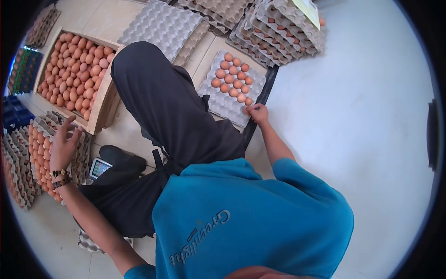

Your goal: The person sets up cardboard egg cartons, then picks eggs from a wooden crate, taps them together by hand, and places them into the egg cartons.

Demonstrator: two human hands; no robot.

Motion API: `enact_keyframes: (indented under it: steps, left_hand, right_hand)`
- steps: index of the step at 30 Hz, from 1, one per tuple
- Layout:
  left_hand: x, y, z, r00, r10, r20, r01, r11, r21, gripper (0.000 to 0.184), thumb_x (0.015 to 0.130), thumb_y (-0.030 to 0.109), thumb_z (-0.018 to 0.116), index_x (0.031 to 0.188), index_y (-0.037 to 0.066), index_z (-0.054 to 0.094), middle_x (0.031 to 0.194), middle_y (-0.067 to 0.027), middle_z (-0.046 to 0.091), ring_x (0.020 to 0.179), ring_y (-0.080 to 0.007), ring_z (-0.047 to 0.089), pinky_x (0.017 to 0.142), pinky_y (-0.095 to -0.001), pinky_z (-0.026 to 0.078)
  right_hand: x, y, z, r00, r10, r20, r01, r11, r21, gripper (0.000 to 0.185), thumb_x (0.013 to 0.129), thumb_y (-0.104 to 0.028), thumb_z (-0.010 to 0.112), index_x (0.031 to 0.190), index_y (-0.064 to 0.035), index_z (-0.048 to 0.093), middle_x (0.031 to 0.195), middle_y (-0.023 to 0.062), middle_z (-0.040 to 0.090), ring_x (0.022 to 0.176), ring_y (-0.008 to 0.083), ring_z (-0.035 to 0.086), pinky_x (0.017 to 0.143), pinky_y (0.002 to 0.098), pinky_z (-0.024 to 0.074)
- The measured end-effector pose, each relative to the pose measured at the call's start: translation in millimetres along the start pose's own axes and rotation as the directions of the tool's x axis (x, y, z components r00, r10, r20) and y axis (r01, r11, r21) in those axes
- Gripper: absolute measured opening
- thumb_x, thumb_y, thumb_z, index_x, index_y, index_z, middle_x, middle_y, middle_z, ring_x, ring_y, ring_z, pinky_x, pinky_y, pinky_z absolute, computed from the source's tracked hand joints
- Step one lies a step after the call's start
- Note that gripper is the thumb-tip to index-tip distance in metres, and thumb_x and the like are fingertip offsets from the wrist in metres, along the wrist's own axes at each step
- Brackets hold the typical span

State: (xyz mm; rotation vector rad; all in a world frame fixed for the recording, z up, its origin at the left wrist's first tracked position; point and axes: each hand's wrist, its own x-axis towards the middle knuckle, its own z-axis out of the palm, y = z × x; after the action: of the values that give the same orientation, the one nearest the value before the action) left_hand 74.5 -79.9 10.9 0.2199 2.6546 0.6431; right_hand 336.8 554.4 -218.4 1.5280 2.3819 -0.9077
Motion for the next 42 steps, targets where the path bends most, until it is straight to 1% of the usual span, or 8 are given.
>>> enact_keyframes:
  steps: [7, 10, 17, 22, 25, 32, 37, 42]
  left_hand:
    - [-2, -2, 0, 1.0, 0.012, -0.016, -0.011, 1.0, 0.025, 0.044, 0.091, 0.032, 0.063, 0.131, 0.013, 0.055, 0.103, -0.0127, 0.065, 0.086, -0.0235, 0.065, 0.076, -0.035, 0.052]
    - [-3, 3, -2, 1.0, -0.002, -0.013, 0.003, 0.999, 0.049, 0.045, 0.091, 0.032, 0.063, 0.132, 0.014, 0.055, 0.103, -0.0121, 0.065, 0.086, -0.0234, 0.065, 0.077, -0.035, 0.051]
    - [-8, 19, -9, 0.999, -0.046, 0.009, 0.045, 0.996, 0.076, 0.046, 0.092, 0.031, 0.063, 0.133, 0.013, 0.054, 0.108, -0.0135, 0.065, 0.095, -0.0237, 0.064, 0.084, -0.0349, 0.05]
    - [-12, 17, -7, 0.999, -0.049, 0.007, 0.049, 0.999, 0.002, 0.047, 0.091, 0.03, 0.065, 0.131, 0.008, 0.055, 0.108, -0.0161, 0.065, 0.096, -0.0248, 0.064, 0.084, -0.0357, 0.051]
    - [-13, 24, -11, 0.995, -0.094, -0.029, 0.095, 0.994, 0.059, 0.048, 0.088, 0.029, 0.066, 0.128, 0.005, 0.056, 0.106, -0.0183, 0.066, 0.098, -0.0265, 0.065, 0.084, -0.0364, 0.051]
    - [-20, 38, -22, 0.972, -0.207, -0.115, 0.221, 0.967, 0.126, 0.042, 0.085, 0.029, 0.063, 0.118, 0.004, 0.061, 0.111, -0.0187, 0.066, 0.106, -0.0345, 0.062, 0.091, -0.0437, 0.048]
    - [-22, 36, -25, 0.963, -0.252, -0.098, 0.266, 0.947, 0.179, 0.035, 0.084, 0.034, 0.063, 0.1, 0.004, 0.065, 0.098, -0.0171, 0.068, 0.096, -0.0331, 0.065, 0.083, -0.0443, 0.052]
    - [-24, 34, -18, 0.962, -0.196, -0.19, 0.226, 0.963, 0.147, 0.032, 0.083, 0.036, 0.063, 0.086, 0.004, 0.064, 0.087, -0.0165, 0.067, 0.085, -0.0331, 0.067, 0.075, -0.0451, 0.053]
  right_hand:
    - [10, 13, 0, 0.887, 0.151, 0.436, -0.456, 0.434, 0.777, 0.028, 0.089, -0.028, 0.056, 0.094, -0.0008, 0.061, 0.076, 0.0093, 0.062, 0.071, 0.0226, 0.064, 0.061, 0.0305, 0.0538]
    - [-5, -7, 4, 0.923, 0.165, 0.347, -0.382, 0.487, 0.785, 0.027, 0.088, -0.022, 0.059, 0.101, 0.0016, 0.058, 0.081, 0.0099, 0.059, 0.075, 0.0213, 0.062, 0.061, 0.0326, 0.0548]
    - [-12, -19, 26, 0.98, -0.136, 0.144, 0.105, 0.974, 0.202, 0.035, 0.075, -0.026, 0.074, 0.095, 0.0005, 0.061, 0.082, 0.0114, 0.065, 0.081, 0.0225, 0.067, 0.069, 0.0359, 0.0546]
    - [-17, -41, 25, 0.906, -0.414, 0.085, 0.418, 0.851, -0.317, 0.042, 0.073, -0.039, 0.07, 0.087, 0.0, 0.067, 0.09, 0.0222, 0.068, 0.09, 0.0399, 0.066, 0.082, 0.0446, 0.0511]
    - [-14, -57, 33, 0.908, -0.413, -0.064, 0.411, 0.911, -0.046, 0.033, 0.08, -0.028, 0.069, 0.096, 0.0013, 0.07, 0.086, 0.0202, 0.071, 0.08, 0.0299, 0.071, 0.072, 0.0394, 0.0548]
    - [-67, -361, 21, 0.498, -0.791, -0.354, 0.828, 0.314, 0.464, 0.014, 0.093, -0.01, 0.062, 0.098, 0.0025, 0.064, 0.079, 0.0032, 0.063, 0.066, 0.0061, 0.055, 0.057, 0.0213, 0.0444]
    - [-151, -563, 96, 0.011, -0.998, 0.06, 0.895, 0.036, 0.445, 0.023, 0.085, -0.009, 0.064, 0.106, -0.0012, 0.066, 0.093, 0.0101, 0.068, 0.082, 0.0163, 0.064, 0.075, 0.0295, 0.0517]
    - [-228, -623, 266, -0.248, -0.698, 0.672, 0.951, -0.041, 0.308, 0.05, 0.072, -0.03, 0.074, 0.112, -0.0023, 0.063, 0.1, 0.0169, 0.068, 0.093, 0.0266, 0.067, 0.082, 0.0369, 0.0544]
